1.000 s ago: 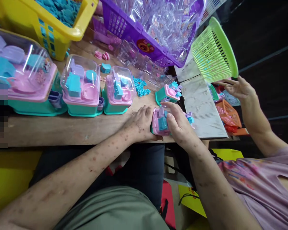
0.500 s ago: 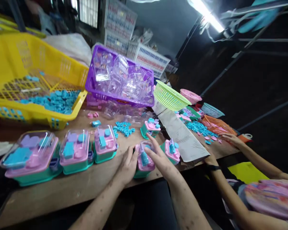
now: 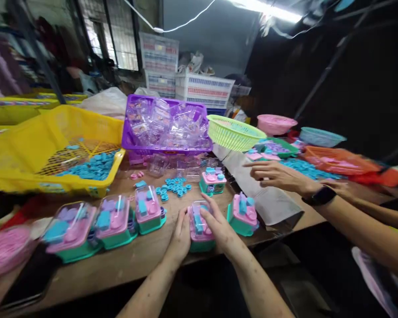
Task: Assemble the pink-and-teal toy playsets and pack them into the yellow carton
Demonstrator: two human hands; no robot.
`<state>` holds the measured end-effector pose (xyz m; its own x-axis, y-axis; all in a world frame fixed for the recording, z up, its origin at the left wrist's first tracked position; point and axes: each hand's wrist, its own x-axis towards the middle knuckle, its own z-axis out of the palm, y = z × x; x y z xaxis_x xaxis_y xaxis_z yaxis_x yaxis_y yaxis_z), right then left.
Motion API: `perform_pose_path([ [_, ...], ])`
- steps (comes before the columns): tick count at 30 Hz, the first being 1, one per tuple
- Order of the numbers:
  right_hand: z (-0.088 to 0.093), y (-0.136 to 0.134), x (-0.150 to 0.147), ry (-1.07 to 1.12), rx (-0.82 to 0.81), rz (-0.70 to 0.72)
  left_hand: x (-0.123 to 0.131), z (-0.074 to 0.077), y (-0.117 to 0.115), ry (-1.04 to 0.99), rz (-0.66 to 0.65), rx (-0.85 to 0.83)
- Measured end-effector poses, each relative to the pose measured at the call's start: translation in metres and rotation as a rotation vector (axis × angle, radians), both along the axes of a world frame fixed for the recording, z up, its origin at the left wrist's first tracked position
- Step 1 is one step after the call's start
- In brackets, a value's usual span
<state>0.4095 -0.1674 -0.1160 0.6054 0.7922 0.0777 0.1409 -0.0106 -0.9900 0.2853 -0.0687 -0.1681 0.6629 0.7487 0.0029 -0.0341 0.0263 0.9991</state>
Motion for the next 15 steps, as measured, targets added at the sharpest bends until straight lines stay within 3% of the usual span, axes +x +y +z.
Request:
perform_pose_path([
  [6, 0.001, 0.006, -0.002, 0.024, 0.003, -0.060, 0.000, 0.020, 0.003, 0.014, -0.025, 0.010],
  [9, 0.002, 0.002, -0.006, 0.041, 0.012, -0.066, -0.008, 0.023, 0.000, 0.010, -0.004, 0.002],
  [13, -0.001, 0.001, -0.015, 0.034, 0.042, 0.011, -0.037, 0.022, -0.010, 0.007, 0.032, 0.021],
  [15, -0.004, 0.005, -0.022, -0.027, 0.051, 0.044, -0.059, 0.029, -0.013, 0.030, 0.050, 0.085],
])
